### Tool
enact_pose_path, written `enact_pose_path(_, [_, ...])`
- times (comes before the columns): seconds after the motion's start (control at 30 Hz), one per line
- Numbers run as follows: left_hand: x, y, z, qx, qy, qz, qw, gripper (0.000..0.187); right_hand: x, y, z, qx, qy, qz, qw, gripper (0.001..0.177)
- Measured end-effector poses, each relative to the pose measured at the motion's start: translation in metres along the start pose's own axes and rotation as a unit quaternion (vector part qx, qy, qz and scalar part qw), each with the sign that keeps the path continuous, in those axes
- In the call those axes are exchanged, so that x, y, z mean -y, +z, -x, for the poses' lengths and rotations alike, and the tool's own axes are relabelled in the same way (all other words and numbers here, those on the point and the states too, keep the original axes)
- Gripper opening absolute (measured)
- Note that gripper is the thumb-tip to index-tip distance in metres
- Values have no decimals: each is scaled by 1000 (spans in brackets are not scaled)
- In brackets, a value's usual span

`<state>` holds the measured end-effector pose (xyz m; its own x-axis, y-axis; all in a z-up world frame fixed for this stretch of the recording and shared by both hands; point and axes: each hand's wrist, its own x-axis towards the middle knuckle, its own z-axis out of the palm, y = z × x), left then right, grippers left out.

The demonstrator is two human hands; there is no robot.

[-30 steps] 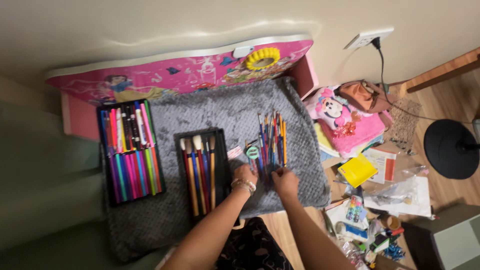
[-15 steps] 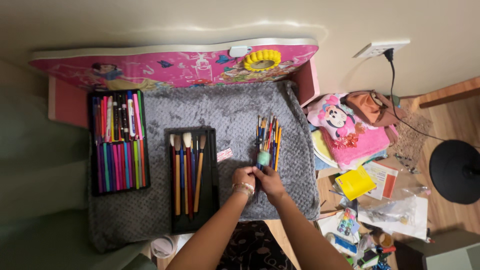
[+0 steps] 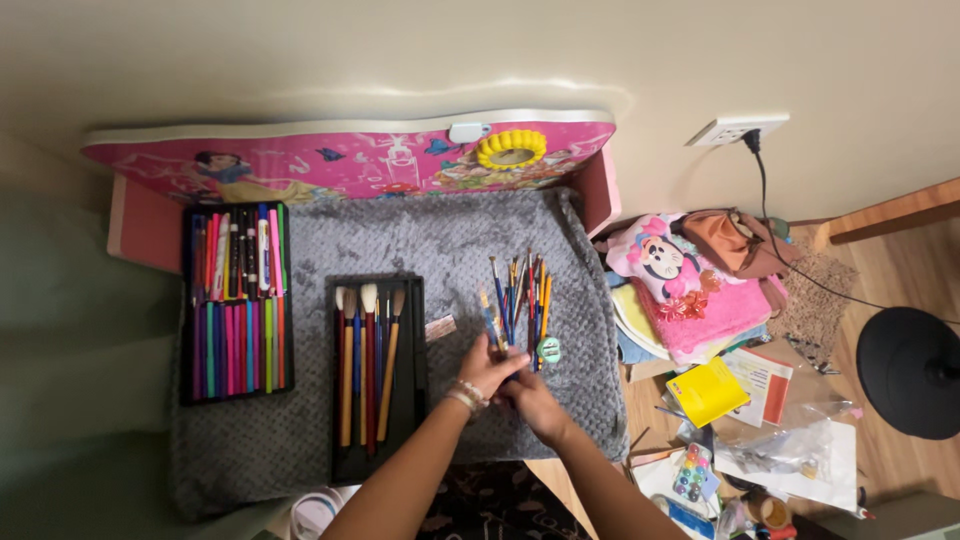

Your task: The person organizes art supplies by sorting paintbrushes and markers into a black case, then places the case and other items like a watercolor set and hair accessories into a storage box. The person arranges the items neatly inside the box.

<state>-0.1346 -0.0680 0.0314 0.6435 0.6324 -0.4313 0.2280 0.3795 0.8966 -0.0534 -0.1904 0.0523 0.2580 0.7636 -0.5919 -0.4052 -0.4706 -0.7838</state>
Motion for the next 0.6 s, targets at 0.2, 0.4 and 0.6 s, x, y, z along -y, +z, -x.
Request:
enact_pose_path(0.2, [-75,22,14,-62,201,-110,972,31,26,11,-23,-90,-196,105,971,38])
enact_pose_path(0.4, [-96,13,19,-63,242,-75,965,34,48,20,-21,-131,-181,136,965,43])
enact_pose_path(0.6, [-83,19,19,-121,187,-146,964,55,30,19,-34,-159,-253,106,948,38])
